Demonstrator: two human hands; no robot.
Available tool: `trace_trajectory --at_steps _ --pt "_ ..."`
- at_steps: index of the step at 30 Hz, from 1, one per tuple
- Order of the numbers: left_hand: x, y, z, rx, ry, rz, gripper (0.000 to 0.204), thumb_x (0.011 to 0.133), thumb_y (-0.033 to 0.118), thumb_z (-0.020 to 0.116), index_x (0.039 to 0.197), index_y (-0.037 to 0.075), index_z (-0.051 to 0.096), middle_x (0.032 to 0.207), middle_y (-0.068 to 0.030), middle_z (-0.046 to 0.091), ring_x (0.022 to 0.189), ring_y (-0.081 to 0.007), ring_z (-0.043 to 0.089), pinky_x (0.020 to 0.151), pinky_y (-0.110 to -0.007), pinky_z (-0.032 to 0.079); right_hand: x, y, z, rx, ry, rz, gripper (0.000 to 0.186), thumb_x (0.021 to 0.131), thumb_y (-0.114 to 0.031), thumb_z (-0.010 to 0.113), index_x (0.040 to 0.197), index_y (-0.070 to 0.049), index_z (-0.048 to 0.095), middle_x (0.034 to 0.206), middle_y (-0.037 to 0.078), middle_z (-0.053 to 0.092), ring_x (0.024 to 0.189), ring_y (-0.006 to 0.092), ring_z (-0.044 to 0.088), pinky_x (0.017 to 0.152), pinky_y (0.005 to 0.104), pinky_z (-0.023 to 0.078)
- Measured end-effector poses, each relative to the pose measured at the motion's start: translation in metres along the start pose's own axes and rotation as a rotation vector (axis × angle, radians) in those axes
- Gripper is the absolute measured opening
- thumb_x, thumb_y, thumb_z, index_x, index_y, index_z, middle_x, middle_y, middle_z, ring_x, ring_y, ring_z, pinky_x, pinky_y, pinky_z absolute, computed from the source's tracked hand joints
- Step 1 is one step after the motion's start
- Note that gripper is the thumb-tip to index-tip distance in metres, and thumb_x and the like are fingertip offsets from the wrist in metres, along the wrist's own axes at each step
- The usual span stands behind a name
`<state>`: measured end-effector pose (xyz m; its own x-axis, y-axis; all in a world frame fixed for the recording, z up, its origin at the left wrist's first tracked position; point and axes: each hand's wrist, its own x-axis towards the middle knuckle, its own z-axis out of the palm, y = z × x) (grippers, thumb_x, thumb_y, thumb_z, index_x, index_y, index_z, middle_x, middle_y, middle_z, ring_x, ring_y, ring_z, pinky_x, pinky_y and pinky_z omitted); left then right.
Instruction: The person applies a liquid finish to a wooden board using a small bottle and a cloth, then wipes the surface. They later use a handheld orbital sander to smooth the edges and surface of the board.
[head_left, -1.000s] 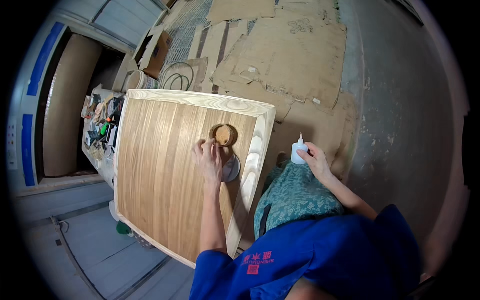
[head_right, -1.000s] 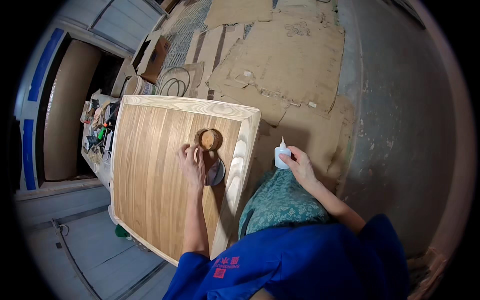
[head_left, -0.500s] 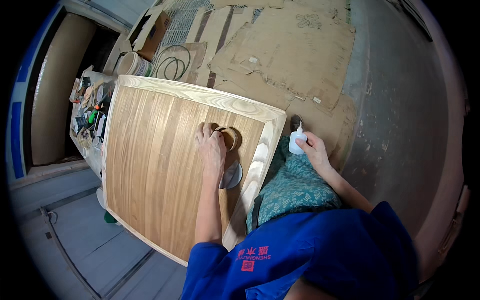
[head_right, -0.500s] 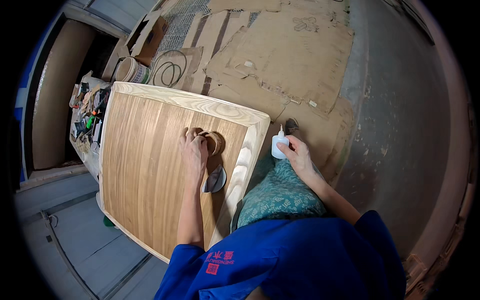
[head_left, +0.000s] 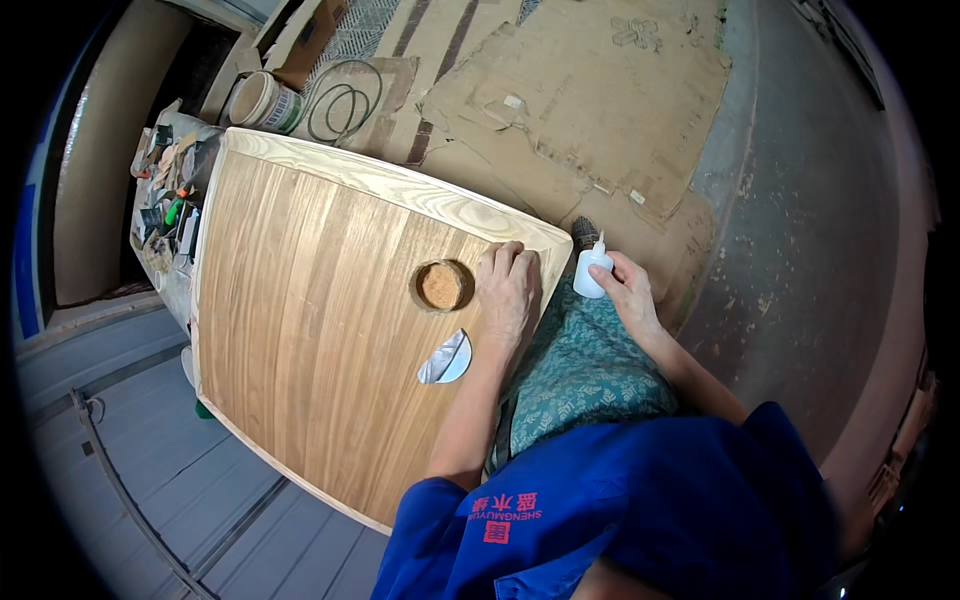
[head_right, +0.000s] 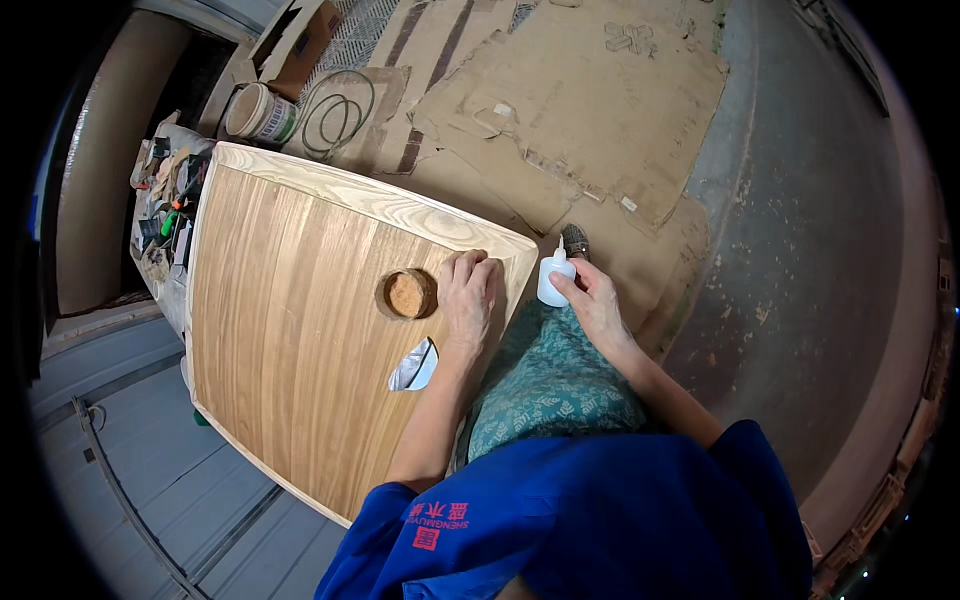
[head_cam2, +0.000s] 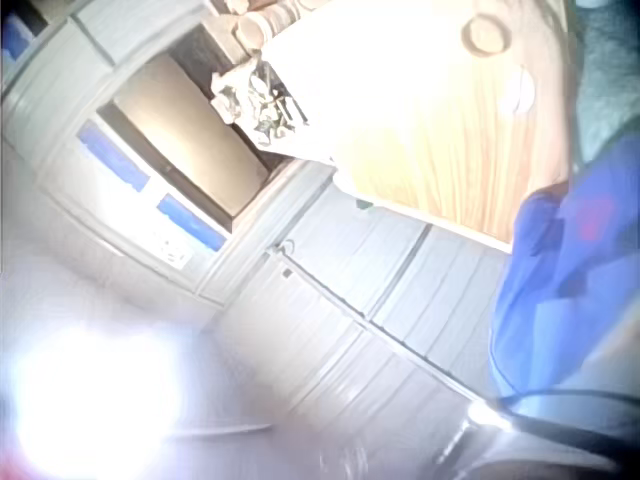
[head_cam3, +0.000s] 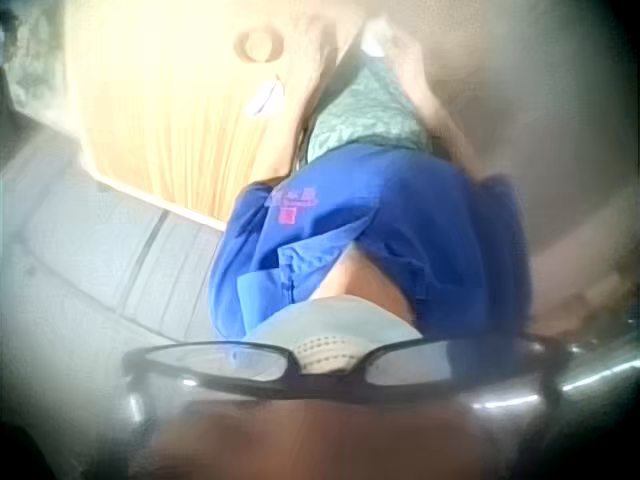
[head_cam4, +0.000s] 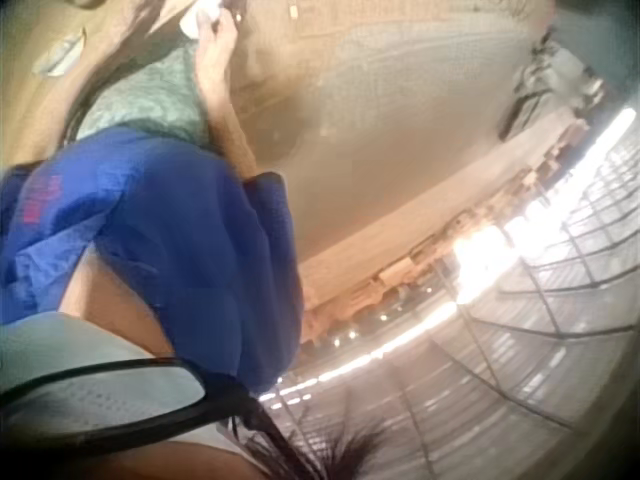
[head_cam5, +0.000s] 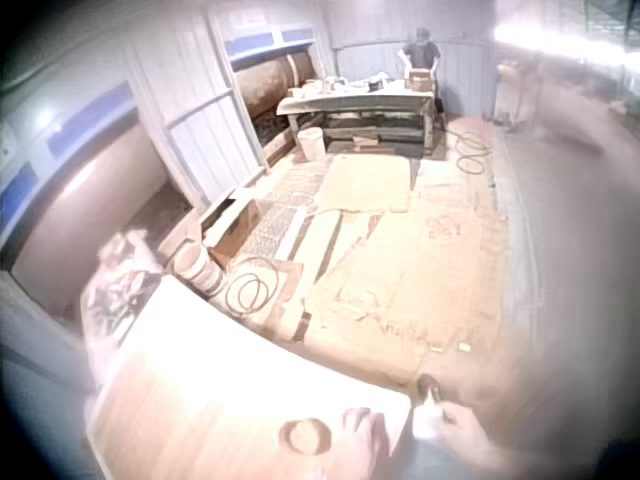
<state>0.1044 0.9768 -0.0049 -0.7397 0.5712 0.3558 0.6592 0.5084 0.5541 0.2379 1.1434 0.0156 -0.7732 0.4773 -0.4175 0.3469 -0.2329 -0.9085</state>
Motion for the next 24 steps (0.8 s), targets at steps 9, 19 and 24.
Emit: trace_trajectory --at_steps 9,19,24 --pt "-0.031 0.011 -0.008 0.424 -0.291 0.084 0.055 0.095 0.015 0.057 0.148 0.004 0.051 0.153 -0.0188 0.050 0.146 -0.0403 0.041 0.116 -0.057 0.034 -0.006 0.023 -0.009 -0.016 0.065 0.030 0.031 0.100 -0.024 0.071 0.115 0.003 0.068 0.090 -0.001 0.063 0.083 0.0065 0.056 0.076 0.0246 0.046" --pt "-0.010 0.018 -0.015 0.274 -0.368 -0.005 0.057 0.097 0.013 0.056 0.153 0.014 0.047 0.159 -0.0232 0.040 0.150 -0.0455 0.032 0.118 -0.061 0.029 -0.003 0.025 -0.005 -0.047 0.038 0.025 0.034 0.100 -0.028 0.070 0.111 0.003 0.067 0.089 0.000 0.063 0.082 0.0073 0.055 0.074 0.0261 0.046" --pt "-0.040 0.009 -0.014 0.298 -0.335 0.045 0.058 0.095 0.013 0.057 0.153 0.020 0.049 0.159 -0.0236 0.039 0.150 -0.0455 0.032 0.119 -0.061 0.028 -0.001 0.016 0.001 -0.087 -0.013 0.005 0.032 0.100 -0.026 0.070 0.114 0.002 0.067 0.088 0.001 0.064 0.081 0.0087 0.057 0.074 0.0265 0.047"
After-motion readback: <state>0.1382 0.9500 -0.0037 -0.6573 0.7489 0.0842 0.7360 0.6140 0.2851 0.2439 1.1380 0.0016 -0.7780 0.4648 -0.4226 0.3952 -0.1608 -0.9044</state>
